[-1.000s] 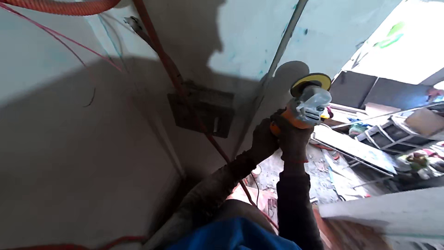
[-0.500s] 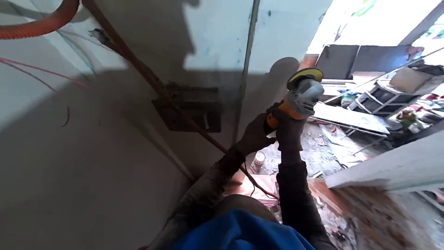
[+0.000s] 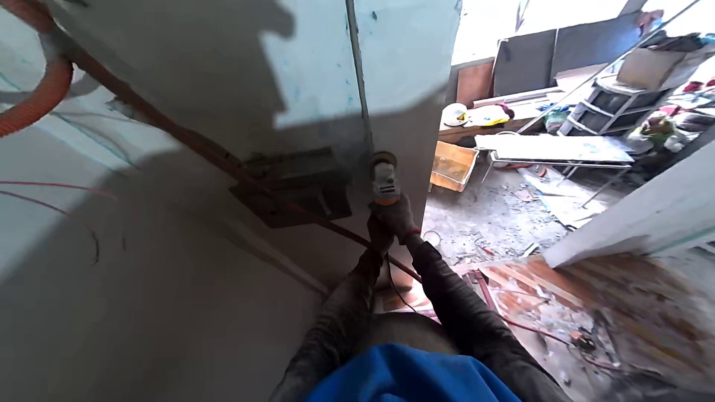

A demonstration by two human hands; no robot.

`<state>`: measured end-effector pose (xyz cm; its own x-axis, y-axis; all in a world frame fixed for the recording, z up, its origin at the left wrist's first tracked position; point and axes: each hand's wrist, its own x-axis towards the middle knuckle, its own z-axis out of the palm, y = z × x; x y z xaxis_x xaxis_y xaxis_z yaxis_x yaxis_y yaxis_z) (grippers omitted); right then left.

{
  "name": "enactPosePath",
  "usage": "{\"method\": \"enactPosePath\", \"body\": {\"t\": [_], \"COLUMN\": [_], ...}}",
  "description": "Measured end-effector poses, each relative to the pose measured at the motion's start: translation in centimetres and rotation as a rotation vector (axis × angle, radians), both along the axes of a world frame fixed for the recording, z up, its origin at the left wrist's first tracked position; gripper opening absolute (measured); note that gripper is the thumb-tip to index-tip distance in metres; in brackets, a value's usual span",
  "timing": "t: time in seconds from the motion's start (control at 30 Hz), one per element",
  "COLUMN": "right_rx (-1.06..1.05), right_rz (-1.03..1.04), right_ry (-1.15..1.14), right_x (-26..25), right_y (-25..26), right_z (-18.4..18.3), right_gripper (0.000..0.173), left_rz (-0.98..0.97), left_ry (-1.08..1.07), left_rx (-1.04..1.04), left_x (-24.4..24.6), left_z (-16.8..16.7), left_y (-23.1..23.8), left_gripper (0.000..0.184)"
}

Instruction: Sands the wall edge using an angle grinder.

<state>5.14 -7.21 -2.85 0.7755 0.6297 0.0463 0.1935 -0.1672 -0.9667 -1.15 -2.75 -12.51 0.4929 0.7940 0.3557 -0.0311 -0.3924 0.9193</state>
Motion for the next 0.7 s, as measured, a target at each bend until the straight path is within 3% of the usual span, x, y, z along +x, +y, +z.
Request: {"method": "enactPosePath", "body": {"t": [0.13, 0.37, 0.5, 0.63, 0.7], "right_rx": [0.014, 0.328, 0.241, 0.121, 0.151], "right_rz": [-0.004, -0.287, -0.152, 0.015, -0.047], "right_ry": [-0.012, 0.023, -0.033, -0.124, -0.130], "right_x": [-0.1, 2.0, 1.9, 1.5, 2.1], "right_y": [0.6, -0.2, -0.1, 0.6, 0.6], "right_z": [0.7, -0.2, 0.8, 3.3, 3.6], "right_gripper": [0.068, 0.060, 0.067, 0.077, 0.070], "left_rz": [-0.018, -0.148, -0.079, -0.077, -0.080], "left_ry": [-0.011, 0.123, 0.026, 0.116, 0.130], "left_rx": [-0.004, 0.214, 0.103, -0.058, 0.056], "left_x": [-0.3, 2.2, 2.5, 1.2, 2.1], "left_z": [0.8, 2.6, 1.8, 3.3, 3.9], "left_y": [0.4, 2.3, 1.4, 0.8, 1.7], "left_gripper": [0.056, 0.054, 0.056, 0.078, 0.066]}}
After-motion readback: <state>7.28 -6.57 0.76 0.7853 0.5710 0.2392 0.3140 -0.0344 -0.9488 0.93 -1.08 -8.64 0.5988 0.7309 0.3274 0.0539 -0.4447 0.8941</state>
